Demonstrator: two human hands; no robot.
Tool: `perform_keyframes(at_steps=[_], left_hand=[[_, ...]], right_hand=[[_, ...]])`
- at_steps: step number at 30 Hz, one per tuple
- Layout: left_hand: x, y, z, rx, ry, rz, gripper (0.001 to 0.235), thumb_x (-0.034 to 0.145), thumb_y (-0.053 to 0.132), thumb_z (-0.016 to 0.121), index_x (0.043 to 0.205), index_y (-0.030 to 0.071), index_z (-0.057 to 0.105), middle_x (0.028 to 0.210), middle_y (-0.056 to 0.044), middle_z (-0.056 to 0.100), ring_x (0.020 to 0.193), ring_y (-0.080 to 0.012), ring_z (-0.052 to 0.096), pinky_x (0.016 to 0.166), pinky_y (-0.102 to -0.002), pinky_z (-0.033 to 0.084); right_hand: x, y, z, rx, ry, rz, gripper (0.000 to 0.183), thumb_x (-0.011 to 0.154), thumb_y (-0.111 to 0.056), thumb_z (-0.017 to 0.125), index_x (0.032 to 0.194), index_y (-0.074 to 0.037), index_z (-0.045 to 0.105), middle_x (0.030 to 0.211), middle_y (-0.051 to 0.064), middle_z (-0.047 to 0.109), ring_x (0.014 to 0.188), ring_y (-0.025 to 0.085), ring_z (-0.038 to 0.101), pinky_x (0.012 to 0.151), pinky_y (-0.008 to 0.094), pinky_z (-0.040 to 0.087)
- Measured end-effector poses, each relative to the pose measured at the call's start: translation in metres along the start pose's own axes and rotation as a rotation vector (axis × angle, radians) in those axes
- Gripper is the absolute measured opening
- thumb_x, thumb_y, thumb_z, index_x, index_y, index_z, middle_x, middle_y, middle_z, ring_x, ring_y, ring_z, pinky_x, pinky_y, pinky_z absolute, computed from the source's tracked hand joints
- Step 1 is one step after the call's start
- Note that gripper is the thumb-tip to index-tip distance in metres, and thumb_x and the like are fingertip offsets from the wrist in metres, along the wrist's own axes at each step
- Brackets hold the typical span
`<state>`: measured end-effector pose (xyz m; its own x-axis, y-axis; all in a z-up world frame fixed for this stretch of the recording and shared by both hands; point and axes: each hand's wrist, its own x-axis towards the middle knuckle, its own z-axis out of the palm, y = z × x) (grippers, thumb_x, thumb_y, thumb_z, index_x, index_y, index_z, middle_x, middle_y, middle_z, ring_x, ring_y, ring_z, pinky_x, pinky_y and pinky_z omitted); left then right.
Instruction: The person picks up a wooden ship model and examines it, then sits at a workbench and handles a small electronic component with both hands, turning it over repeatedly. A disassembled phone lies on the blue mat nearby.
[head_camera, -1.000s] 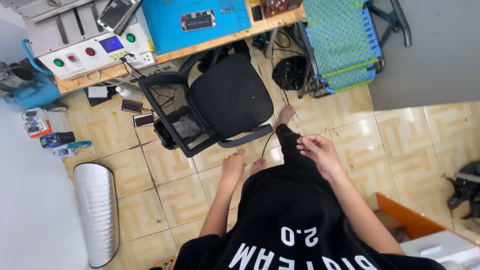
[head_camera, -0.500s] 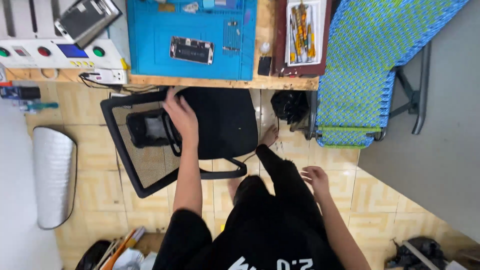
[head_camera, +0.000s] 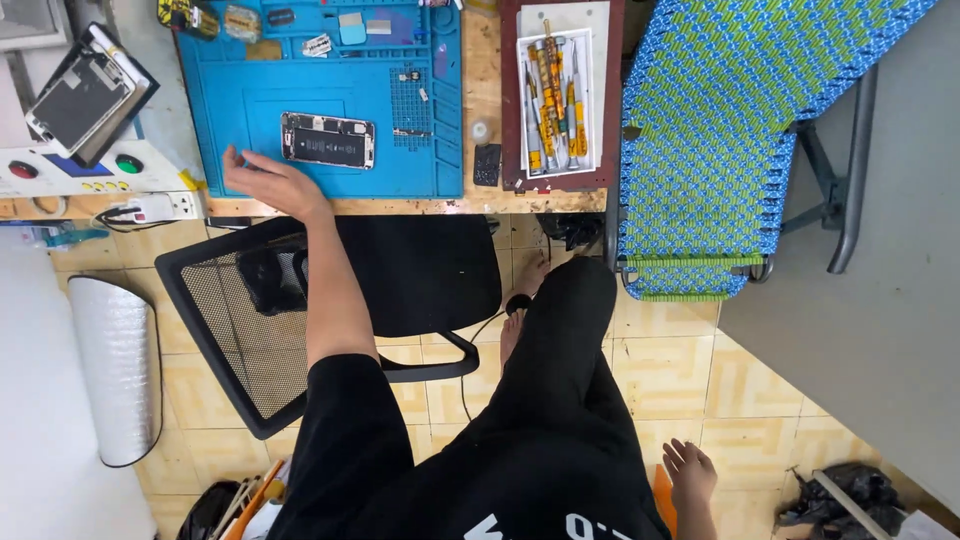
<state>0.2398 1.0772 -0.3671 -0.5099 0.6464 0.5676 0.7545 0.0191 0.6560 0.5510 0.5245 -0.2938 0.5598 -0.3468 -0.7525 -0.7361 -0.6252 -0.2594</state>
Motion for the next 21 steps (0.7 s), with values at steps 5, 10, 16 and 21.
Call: perform_keyframes(at_steps=[5, 10, 16, 21], left_hand=[[0.002, 0.003, 0.003, 0.107, -0.022, 0.014, 0.025, 0.090, 0.020, 0.029, 0.098, 0.003, 0.045, 0.089, -0.012, 0.047, 0.079, -0.0263, 0.049, 0.067, -0.034, 0.042], [-0.001, 0.004, 0.000, 0.191, -0.051, 0.030, 0.024, 0.089, 0.018, 0.027, 0.095, 0.004, 0.046, 0.086, -0.012, 0.048, 0.076, -0.0262, 0.048, 0.066, -0.035, 0.041], [-0.004, 0.003, 0.008, 0.312, -0.126, -0.101, 0.018, 0.087, 0.007, 0.031, 0.094, 0.007, 0.047, 0.088, -0.011, 0.047, 0.075, -0.0253, 0.049, 0.061, -0.035, 0.041], [-0.006, -0.008, 0.019, 0.438, -0.179, -0.084, 0.016, 0.083, 0.001, 0.037, 0.092, 0.009, 0.047, 0.090, -0.013, 0.044, 0.072, -0.0305, 0.049, 0.053, -0.039, 0.040]], right_hand=[[0.001, -0.013, 0.045, 0.319, -0.093, -0.063, 0.025, 0.084, -0.011, 0.045, 0.099, 0.008, 0.041, 0.106, 0.024, 0.049, 0.093, 0.033, 0.054, 0.082, 0.034, 0.047], [-0.025, -0.029, 0.101, 0.363, -0.284, -0.048, 0.022, 0.079, -0.010, 0.050, 0.091, 0.007, 0.045, 0.099, 0.022, 0.053, 0.092, 0.031, 0.055, 0.081, 0.033, 0.047], [-0.046, -0.053, 0.147, 0.032, -0.321, -0.143, 0.008, 0.082, -0.005, 0.047, 0.076, 0.000, 0.048, 0.089, 0.015, 0.061, 0.073, 0.023, 0.059, 0.061, 0.028, 0.050], [-0.028, -0.061, 0.194, -0.021, -0.228, -0.199, 0.009, 0.081, -0.007, 0.047, 0.079, -0.002, 0.055, 0.085, 0.008, 0.061, 0.064, 0.017, 0.059, 0.052, 0.027, 0.049]])
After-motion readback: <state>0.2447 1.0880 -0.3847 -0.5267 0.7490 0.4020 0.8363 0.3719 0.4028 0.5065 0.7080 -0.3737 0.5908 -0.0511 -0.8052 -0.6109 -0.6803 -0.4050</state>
